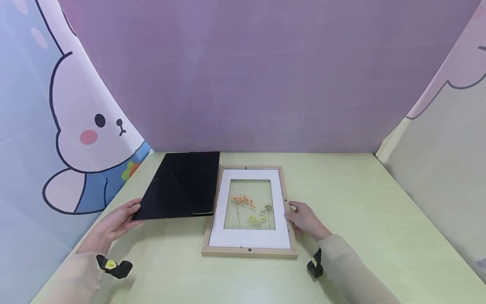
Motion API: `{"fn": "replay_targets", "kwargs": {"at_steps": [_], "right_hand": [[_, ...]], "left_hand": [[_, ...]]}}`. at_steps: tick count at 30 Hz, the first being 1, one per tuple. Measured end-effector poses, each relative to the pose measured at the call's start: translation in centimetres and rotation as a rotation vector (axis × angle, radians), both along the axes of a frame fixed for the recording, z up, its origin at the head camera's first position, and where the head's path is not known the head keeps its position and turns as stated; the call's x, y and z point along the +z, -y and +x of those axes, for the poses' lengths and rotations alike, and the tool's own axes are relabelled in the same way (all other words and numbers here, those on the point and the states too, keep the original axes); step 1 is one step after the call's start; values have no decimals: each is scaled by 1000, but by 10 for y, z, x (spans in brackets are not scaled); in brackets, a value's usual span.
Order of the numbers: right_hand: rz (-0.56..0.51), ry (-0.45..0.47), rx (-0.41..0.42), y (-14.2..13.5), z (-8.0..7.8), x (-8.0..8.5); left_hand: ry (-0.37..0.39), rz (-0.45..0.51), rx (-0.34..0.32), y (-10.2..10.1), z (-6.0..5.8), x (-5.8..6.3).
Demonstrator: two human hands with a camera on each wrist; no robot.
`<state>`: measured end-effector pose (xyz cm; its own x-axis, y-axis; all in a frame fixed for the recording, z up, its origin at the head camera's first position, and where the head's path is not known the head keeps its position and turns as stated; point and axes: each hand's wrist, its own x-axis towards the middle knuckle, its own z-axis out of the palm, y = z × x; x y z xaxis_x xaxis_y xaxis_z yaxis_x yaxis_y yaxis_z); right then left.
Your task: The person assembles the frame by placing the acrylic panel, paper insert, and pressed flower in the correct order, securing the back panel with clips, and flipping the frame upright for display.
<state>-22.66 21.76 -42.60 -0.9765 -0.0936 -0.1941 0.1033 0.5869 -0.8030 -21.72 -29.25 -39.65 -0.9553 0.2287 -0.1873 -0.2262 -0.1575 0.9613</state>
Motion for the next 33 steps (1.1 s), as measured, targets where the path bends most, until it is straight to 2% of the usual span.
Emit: {"fn": "replay_targets", "kwargs": {"at_steps": [15,21,27,33], "right_hand": [[-7,-18,-20,0,1,0],[-16,-37,-6,-3,4,2],[-55,-82,18,-8,8,9],[-113,-112,35,-6,12,21]], "left_hand": [[-16,101,3,-48,0,21],[-16,94,3,-70,-1,23],[-29,106,-24,-94,-3,22],[-37,120,-35,-120,-2,18]]}}
